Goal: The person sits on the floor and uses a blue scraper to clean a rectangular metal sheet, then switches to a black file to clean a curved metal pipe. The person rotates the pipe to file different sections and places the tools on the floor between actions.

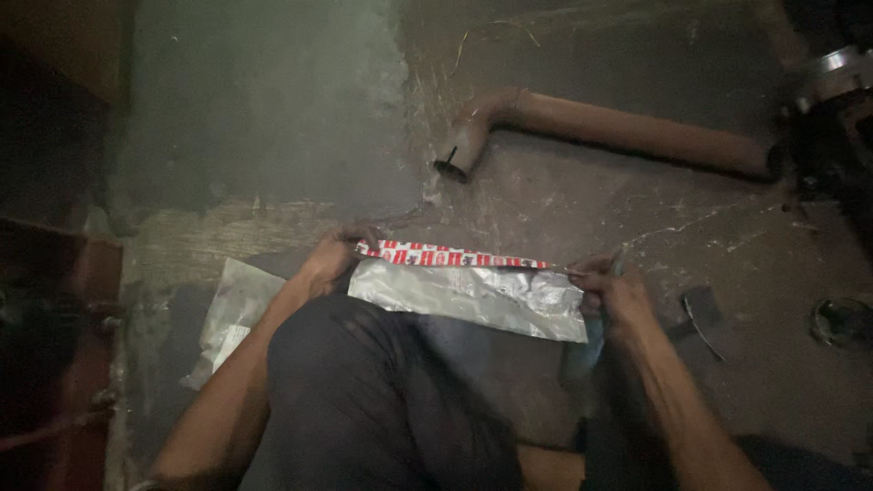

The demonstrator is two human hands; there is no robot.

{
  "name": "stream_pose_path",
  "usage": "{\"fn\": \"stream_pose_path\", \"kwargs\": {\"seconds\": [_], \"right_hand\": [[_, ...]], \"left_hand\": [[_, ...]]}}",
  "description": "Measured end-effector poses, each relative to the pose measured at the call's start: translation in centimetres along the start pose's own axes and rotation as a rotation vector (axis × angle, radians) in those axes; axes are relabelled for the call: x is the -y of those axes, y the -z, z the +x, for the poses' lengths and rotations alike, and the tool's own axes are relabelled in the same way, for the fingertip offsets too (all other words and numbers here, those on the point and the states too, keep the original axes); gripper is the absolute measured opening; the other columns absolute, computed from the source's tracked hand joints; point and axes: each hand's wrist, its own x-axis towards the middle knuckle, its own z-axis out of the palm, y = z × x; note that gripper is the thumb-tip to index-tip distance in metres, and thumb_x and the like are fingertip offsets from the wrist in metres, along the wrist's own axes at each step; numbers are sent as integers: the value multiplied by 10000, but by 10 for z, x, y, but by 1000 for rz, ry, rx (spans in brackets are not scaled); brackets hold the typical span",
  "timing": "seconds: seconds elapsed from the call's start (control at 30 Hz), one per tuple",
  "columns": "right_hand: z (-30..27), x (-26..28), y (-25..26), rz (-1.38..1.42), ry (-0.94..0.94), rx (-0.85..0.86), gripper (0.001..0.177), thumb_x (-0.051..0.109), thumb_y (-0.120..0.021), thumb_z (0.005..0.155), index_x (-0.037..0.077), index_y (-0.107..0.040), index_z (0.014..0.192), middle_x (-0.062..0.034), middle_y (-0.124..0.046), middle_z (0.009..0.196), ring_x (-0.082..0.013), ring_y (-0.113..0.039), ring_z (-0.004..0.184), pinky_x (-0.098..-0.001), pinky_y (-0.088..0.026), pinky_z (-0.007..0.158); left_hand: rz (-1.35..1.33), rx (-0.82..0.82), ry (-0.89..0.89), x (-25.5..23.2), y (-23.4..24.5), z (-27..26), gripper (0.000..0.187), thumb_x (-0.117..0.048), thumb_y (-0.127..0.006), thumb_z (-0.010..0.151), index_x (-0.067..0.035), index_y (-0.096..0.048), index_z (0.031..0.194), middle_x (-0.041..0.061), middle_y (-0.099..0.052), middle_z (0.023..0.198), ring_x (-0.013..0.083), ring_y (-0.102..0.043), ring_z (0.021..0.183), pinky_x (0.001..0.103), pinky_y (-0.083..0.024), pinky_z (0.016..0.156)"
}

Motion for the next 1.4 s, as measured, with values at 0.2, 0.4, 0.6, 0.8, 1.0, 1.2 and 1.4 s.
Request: {"fn": "stream_pose_path", "kwargs": {"seconds": [0.2,0.4,0.6,0.8,1.0,1.2,1.4], "right_hand": [[-4,8,-9,-124,-100,-27,205,94,-640,950,29,-674,1142,-94,-625,843,-112,-502,587,-260,-388,475],[-38,35,25,-14,-92,-70,348,356,-658,941,88,-684,1161,-37,-702,960,-130,-601,762,-304,-468,672],[-74,61,114,-309,-43,-336,400,376,-671,1025,-4,-686,1148,-94,-662,882,-234,-569,764,-392,-448,744],[-77,47,179,-380,255,-354,371,335,-512,1062,67,-616,1295,-115,-690,1084,-275,-673,940,-460,-534,857],[-68,-46,119,-966,281,-90,451,355,-374,1121,162,-541,1493,-166,-672,1343,-323,-704,1134,-507,-583,987],[-132,-50,6,-628,839,530,444,420,-624,930,142,-732,1258,-73,-774,1238,-182,-795,974,-322,-620,794],[-96,-8,25,-749,522,358,314,262,-660,937,106,-763,1188,-71,-799,1103,-195,-782,895,-329,-619,788]], "left_hand": [[-1,-148,280,-32,-13,-22,191,75,-559,891,-6,-706,982,260,-702,1189,335,-718,1019,390,-626,813],[-119,-427,295,-33,23,-39,231,-205,-554,988,-21,-656,1084,198,-650,1276,209,-707,946,349,-608,718],[-601,-635,144,-9,105,-47,311,-8,-576,982,47,-580,1288,272,-661,1180,266,-780,886,302,-619,724],[-240,-670,78,9,175,-68,444,-35,-534,948,-72,-545,1390,203,-648,1106,267,-692,863,354,-559,600],[337,-755,78,-38,163,-109,635,78,-581,852,-52,-528,1471,224,-654,1203,258,-603,945,365,-480,694],[777,-842,-266,-166,25,-169,545,16,-581,873,-61,-613,1412,204,-643,1330,204,-676,1025,341,-555,833],[843,-445,-754,-220,-104,-157,359,-85,-653,978,-133,-660,1333,143,-601,1460,284,-641,1240,375,-574,936]]}}
